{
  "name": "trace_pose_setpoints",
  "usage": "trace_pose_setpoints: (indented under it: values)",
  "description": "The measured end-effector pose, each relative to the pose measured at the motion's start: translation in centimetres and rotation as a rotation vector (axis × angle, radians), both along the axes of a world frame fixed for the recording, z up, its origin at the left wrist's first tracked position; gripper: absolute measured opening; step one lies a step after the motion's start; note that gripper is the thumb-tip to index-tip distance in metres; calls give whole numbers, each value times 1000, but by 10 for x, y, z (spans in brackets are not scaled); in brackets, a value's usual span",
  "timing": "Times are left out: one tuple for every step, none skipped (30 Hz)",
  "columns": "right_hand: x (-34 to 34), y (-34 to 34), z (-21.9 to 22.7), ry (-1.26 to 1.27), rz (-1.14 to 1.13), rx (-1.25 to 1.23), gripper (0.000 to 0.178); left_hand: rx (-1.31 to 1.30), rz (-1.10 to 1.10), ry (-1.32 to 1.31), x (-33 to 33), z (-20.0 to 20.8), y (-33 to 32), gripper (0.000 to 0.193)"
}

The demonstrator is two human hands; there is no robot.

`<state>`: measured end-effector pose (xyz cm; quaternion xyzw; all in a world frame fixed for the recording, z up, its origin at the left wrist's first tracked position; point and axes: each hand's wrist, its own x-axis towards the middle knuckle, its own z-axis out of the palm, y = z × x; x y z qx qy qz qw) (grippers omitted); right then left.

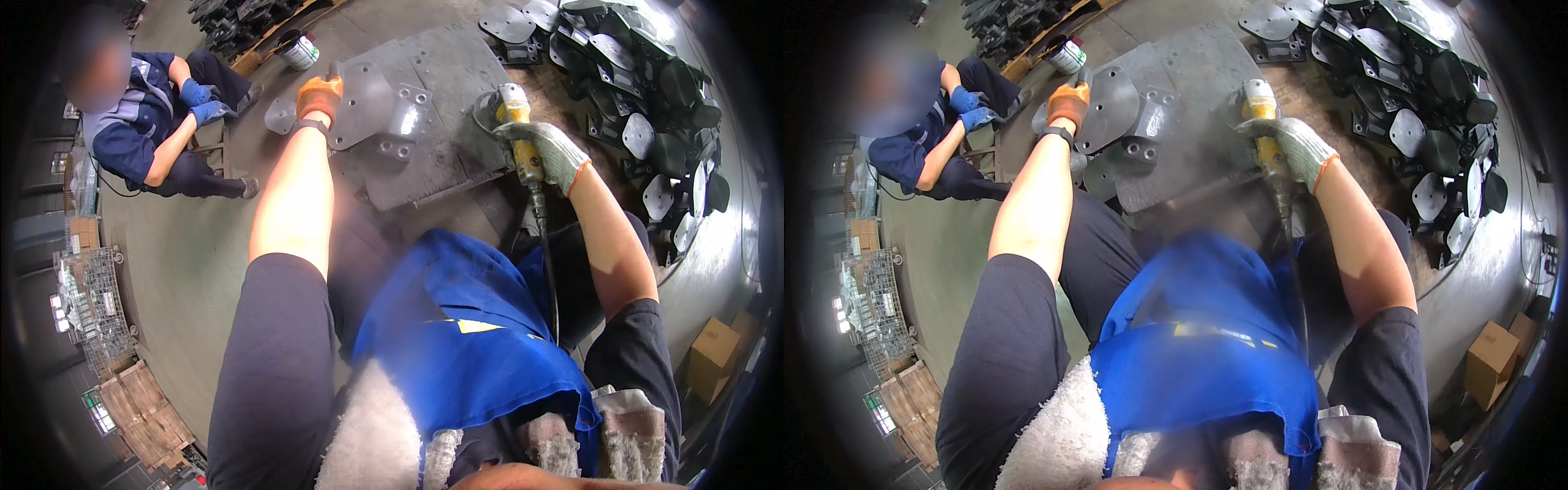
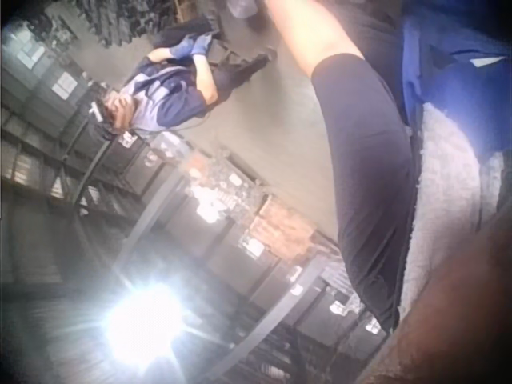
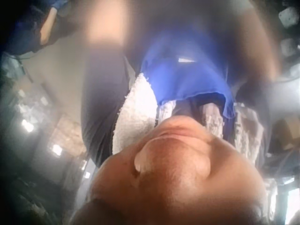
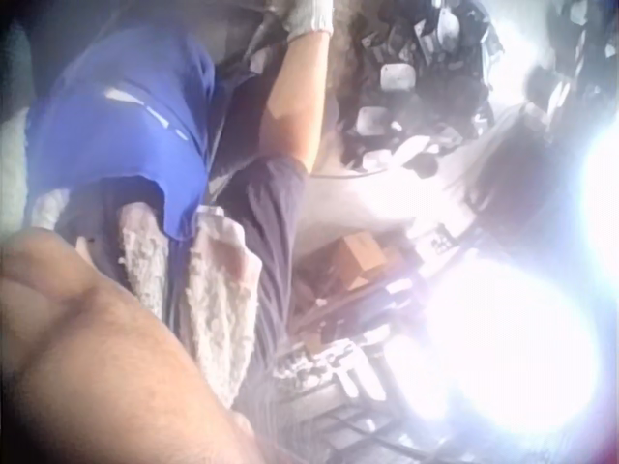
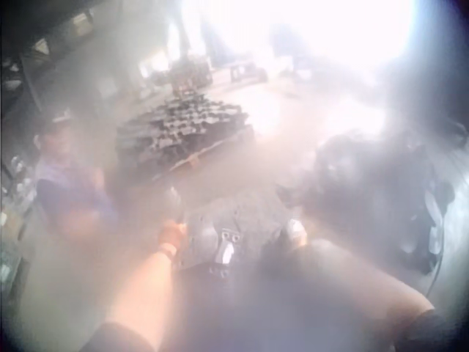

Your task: The person sits on the floor and uses a handheld angle grinder to smooth the surface of metal parts. They pick up a part, grind it, and place it on a nearby pile, repeating this process for several units.

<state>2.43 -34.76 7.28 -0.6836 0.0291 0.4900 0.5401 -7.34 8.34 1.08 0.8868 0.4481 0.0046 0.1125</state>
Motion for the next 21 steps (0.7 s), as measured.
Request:
trace_pose_setpoints:
  values:
    - [-1,3,-2,22,24,-1,41,13,-31,8,1,0,-1,78]
    - [-5,6,-3,68,37,32,38,2,-25,-28,1,0,-2,78]
    - [-10,7,-3,37,10,-15,34,-8,-18,-64,0,-1,-3,78]
    - [-7,7,-9,68,7,30,32,-20,-15,-106,0,6,-9,78]
    - [-5,7,-14,99,4,73,30,-36,-36,-96,1,15,-18,77]
    - [-4,8,-15,80,-23,67,30,-52,-58,-87,3,24,-26,77]
    - [-6,12,-13,64,-39,65,29,-63,-69,-75,0,30,-28,77]
    - [-7,16,-11,47,-57,64,28,-58,-70,-75,-1,26,-24,75]
    - [-8,18,-6,41,-60,65,28,-54,-73,-75,0,19,-18,74]
    - [-7,19,2,31,-65,65,27,-51,-77,-78,0,20,-17,72]
    - [-6,22,6,20,-70,65,26,-76,-99,-103,2,19,-16,71]
    - [0,24,4,83,-124,190,24,-101,-123,-129,5,18,-18,69]
    - [1,25,12,63,-128,313,23,-134,-150,-156,11,19,-25,67]
    - [-1,31,29,58,-174,332,24,-109,-147,-145,16,22,-29,65]
    - [-5,37,43,54,-220,352,24,-103,-145,-145,19,22,-30,65]
    - [-3,36,46,-4,-185,362,35,-94,-145,-148,22,22,-30,65]
    - [-2,39,51,-11,-162,384,36,-85,-145,-152,25,22,-29,65]
    - [0,42,59,-17,-137,407,37,-75,-142,-154,28,23,-28,65]
    - [0,44,65,-19,-122,427,38,-106,-78,-188,31,24,-30,67]
    - [0,47,68,-52,-121,428,42,-137,-12,-220,33,25,-31,68]
    - [4,50,71,-76,-103,387,42,-167,56,-252,33,26,-32,70]
